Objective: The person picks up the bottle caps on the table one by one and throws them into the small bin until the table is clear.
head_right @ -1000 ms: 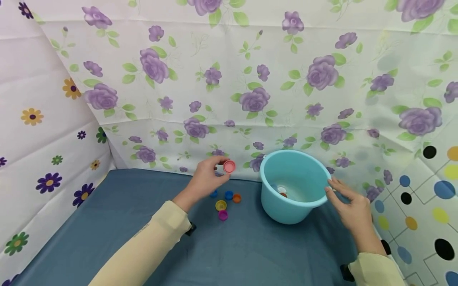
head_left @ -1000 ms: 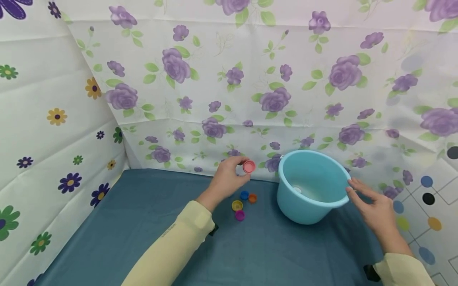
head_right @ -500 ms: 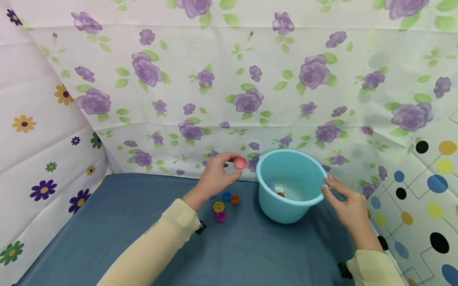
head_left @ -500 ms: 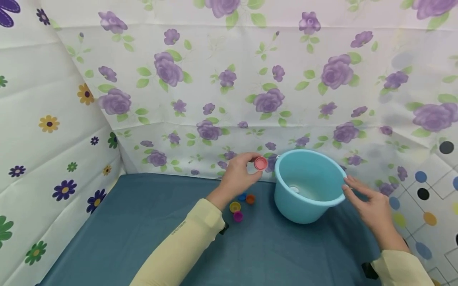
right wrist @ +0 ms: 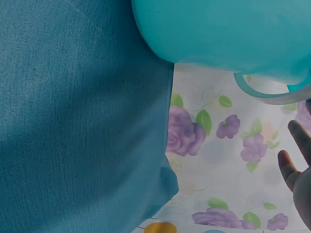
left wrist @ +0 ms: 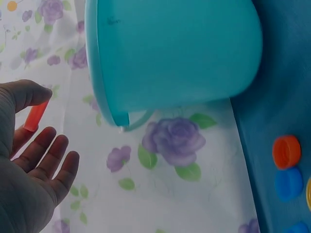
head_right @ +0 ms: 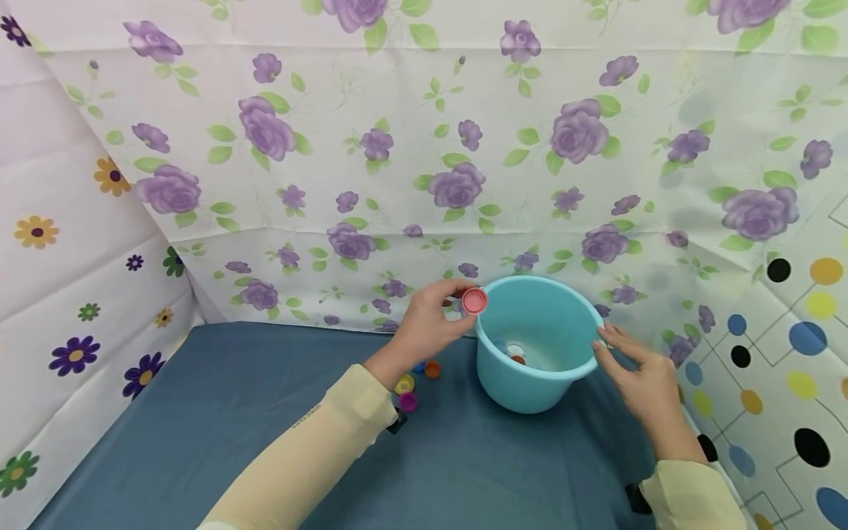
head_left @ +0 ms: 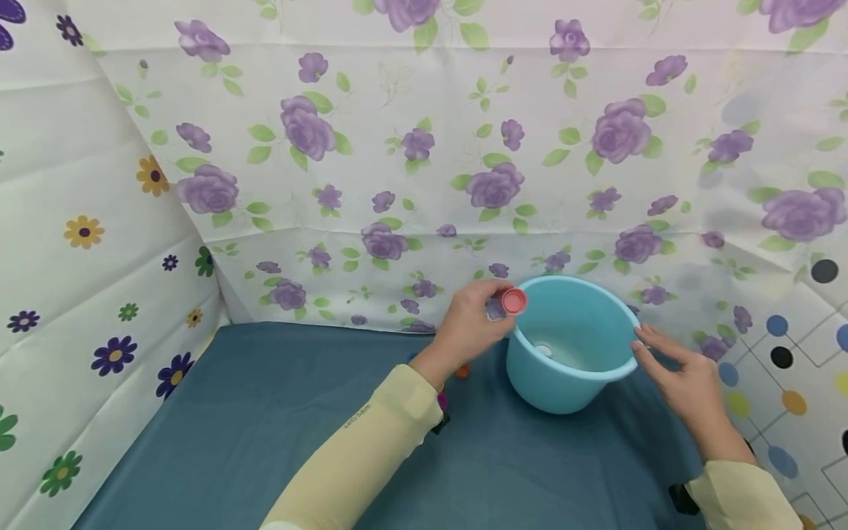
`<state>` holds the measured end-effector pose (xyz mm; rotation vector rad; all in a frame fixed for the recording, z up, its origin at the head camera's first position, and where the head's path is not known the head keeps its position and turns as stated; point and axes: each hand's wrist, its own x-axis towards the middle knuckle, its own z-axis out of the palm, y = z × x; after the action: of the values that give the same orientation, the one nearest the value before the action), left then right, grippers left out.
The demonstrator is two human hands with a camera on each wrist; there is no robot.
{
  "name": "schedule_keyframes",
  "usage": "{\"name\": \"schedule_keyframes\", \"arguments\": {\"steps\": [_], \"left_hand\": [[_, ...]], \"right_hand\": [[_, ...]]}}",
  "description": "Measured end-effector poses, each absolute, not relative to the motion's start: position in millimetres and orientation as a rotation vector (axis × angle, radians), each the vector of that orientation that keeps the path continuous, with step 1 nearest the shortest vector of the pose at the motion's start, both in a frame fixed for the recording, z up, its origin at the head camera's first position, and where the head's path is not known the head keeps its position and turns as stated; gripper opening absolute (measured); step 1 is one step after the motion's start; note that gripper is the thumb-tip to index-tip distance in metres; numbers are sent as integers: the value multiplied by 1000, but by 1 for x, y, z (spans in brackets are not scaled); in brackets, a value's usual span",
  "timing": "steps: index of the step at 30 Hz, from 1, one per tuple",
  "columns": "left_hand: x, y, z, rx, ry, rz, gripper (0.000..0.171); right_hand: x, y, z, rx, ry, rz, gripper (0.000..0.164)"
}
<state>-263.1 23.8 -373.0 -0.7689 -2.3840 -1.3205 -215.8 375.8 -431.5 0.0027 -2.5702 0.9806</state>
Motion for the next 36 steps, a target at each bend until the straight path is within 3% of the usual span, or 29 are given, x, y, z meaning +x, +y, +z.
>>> {"name": "schedule_keyframes", "arguments": {"steps": [36], "left_hand": [[-257, 95, -394, -854, -2582, -1271, 37]], "right_hand": [[-216, 373, -430, -11, -2546, 977, 40]]}}
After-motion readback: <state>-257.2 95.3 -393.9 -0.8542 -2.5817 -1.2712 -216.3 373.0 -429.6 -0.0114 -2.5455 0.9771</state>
